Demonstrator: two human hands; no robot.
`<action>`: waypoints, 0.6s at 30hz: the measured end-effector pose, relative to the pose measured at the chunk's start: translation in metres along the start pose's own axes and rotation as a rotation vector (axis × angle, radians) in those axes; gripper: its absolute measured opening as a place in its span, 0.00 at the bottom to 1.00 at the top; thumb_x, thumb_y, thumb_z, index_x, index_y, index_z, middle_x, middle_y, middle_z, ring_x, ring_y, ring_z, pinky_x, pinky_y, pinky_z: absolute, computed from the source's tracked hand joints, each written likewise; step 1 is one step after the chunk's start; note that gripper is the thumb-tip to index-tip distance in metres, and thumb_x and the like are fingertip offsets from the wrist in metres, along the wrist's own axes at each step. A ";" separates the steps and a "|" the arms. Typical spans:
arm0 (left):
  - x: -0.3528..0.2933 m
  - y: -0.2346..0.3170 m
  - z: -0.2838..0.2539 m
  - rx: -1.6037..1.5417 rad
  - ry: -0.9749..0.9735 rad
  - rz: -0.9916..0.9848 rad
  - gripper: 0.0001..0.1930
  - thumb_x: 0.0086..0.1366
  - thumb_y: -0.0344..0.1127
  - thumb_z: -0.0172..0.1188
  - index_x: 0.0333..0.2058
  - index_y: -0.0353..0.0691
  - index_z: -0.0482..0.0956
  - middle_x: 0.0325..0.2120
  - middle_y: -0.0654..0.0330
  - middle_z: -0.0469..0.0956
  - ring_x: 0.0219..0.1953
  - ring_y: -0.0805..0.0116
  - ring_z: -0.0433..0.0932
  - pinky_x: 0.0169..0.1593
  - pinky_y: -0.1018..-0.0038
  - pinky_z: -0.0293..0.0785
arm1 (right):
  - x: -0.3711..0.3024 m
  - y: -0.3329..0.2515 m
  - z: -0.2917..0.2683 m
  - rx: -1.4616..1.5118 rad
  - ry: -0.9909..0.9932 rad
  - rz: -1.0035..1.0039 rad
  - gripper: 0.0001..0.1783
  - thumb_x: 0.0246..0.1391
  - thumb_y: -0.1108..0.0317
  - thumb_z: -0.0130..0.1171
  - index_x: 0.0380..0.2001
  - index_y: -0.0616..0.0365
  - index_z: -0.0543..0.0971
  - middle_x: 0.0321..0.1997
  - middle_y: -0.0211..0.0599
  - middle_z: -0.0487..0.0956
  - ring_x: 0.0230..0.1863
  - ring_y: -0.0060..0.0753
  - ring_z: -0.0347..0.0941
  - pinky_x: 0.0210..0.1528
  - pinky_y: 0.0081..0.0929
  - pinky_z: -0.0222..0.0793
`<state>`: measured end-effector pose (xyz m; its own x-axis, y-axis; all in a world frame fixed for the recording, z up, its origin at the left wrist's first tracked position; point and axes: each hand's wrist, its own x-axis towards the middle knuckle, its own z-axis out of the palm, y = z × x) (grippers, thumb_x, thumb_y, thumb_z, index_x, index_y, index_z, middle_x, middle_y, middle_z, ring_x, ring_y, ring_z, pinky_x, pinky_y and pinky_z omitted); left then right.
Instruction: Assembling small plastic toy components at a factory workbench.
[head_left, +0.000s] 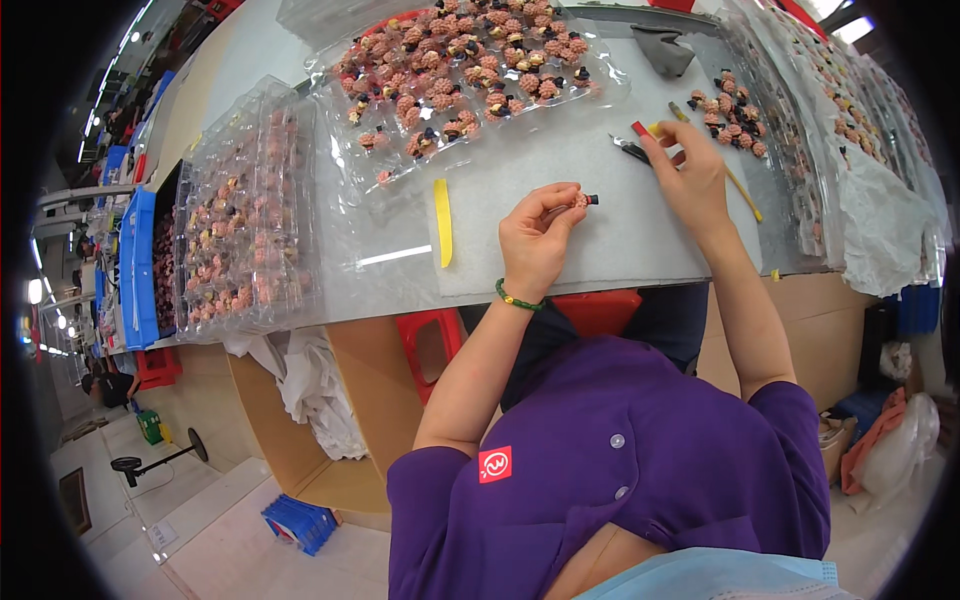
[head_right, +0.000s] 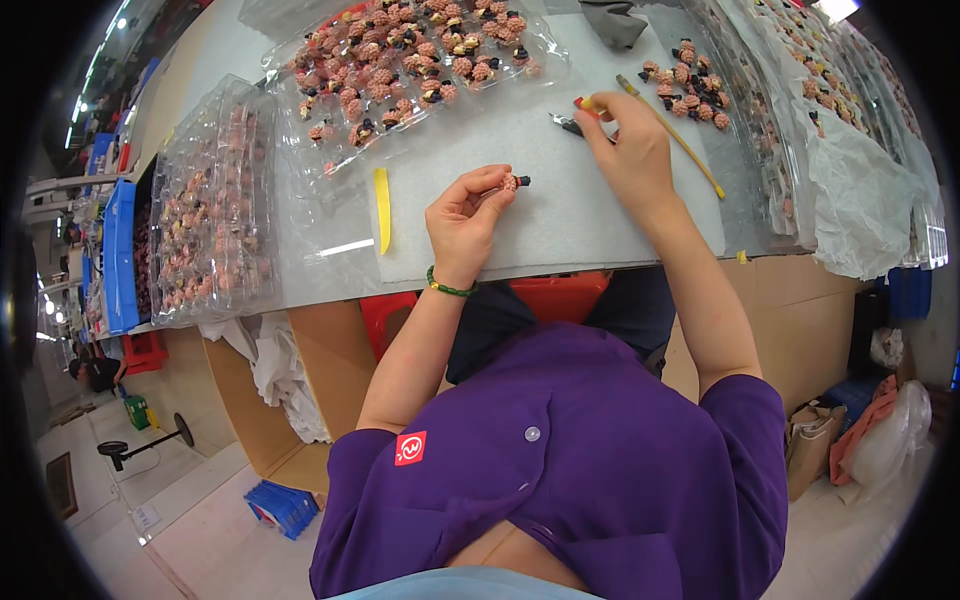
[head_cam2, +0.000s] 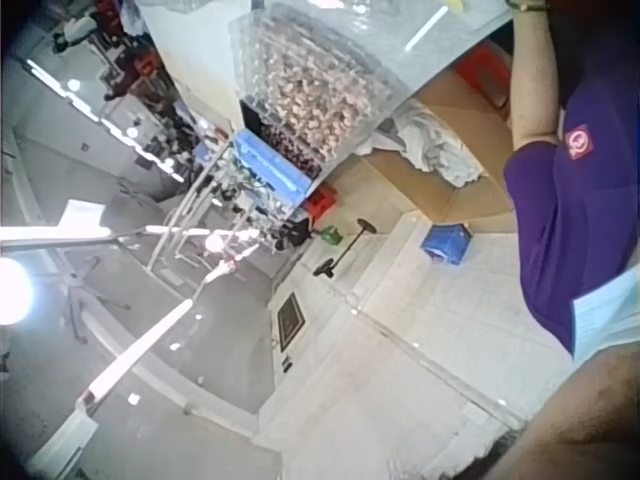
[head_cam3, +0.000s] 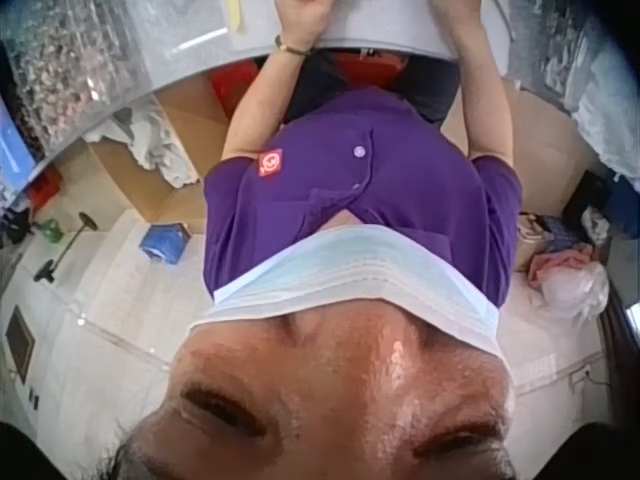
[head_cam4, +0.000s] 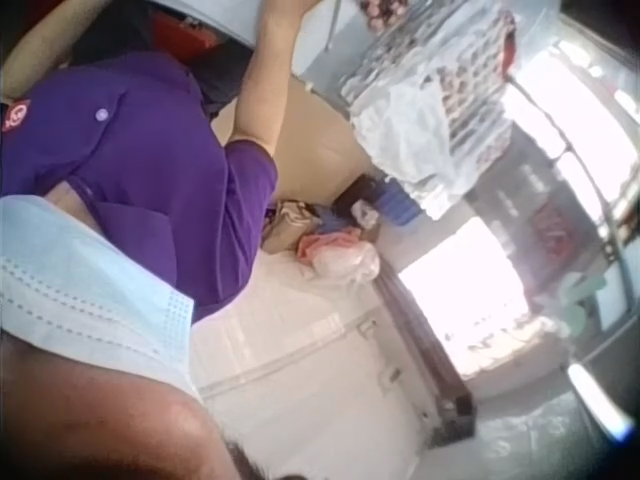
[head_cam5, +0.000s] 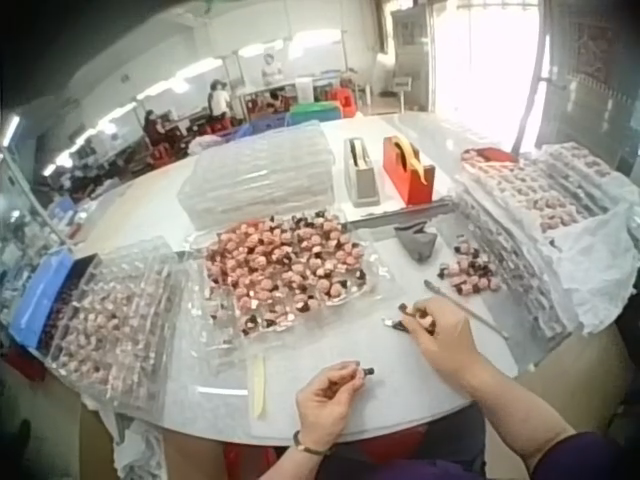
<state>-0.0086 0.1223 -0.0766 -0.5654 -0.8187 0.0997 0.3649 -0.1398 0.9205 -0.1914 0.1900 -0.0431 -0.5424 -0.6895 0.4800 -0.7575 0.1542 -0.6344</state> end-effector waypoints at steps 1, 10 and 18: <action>0.000 0.000 0.000 0.006 -0.004 -0.006 0.10 0.51 0.15 0.55 0.34 0.28 0.74 0.38 0.52 0.74 0.37 0.71 0.75 0.43 0.78 0.73 | -0.005 -0.001 0.000 -0.016 -0.052 -0.088 0.12 0.41 0.70 0.62 0.31 0.64 0.75 0.29 0.38 0.76 0.30 0.28 0.72 0.30 0.22 0.67; 0.001 0.000 0.002 0.090 0.010 -0.038 0.10 0.53 0.19 0.57 0.36 0.29 0.74 0.35 0.55 0.76 0.36 0.73 0.75 0.42 0.80 0.72 | -0.020 0.009 -0.001 -0.133 -0.131 -0.214 0.11 0.42 0.80 0.55 0.33 0.64 0.74 0.36 0.43 0.75 0.39 0.43 0.69 0.40 0.31 0.65; 0.000 0.000 0.001 0.108 -0.010 -0.058 0.10 0.54 0.22 0.57 0.37 0.29 0.75 0.32 0.57 0.77 0.34 0.74 0.75 0.41 0.81 0.72 | -0.024 0.008 -0.003 -0.137 -0.146 -0.231 0.12 0.44 0.83 0.49 0.35 0.66 0.73 0.34 0.45 0.74 0.37 0.44 0.69 0.38 0.33 0.65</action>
<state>-0.0094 0.1225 -0.0764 -0.5904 -0.8056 0.0484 0.2500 -0.1256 0.9601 -0.1855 0.2100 -0.0576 -0.2997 -0.8106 0.5031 -0.9019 0.0688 -0.4264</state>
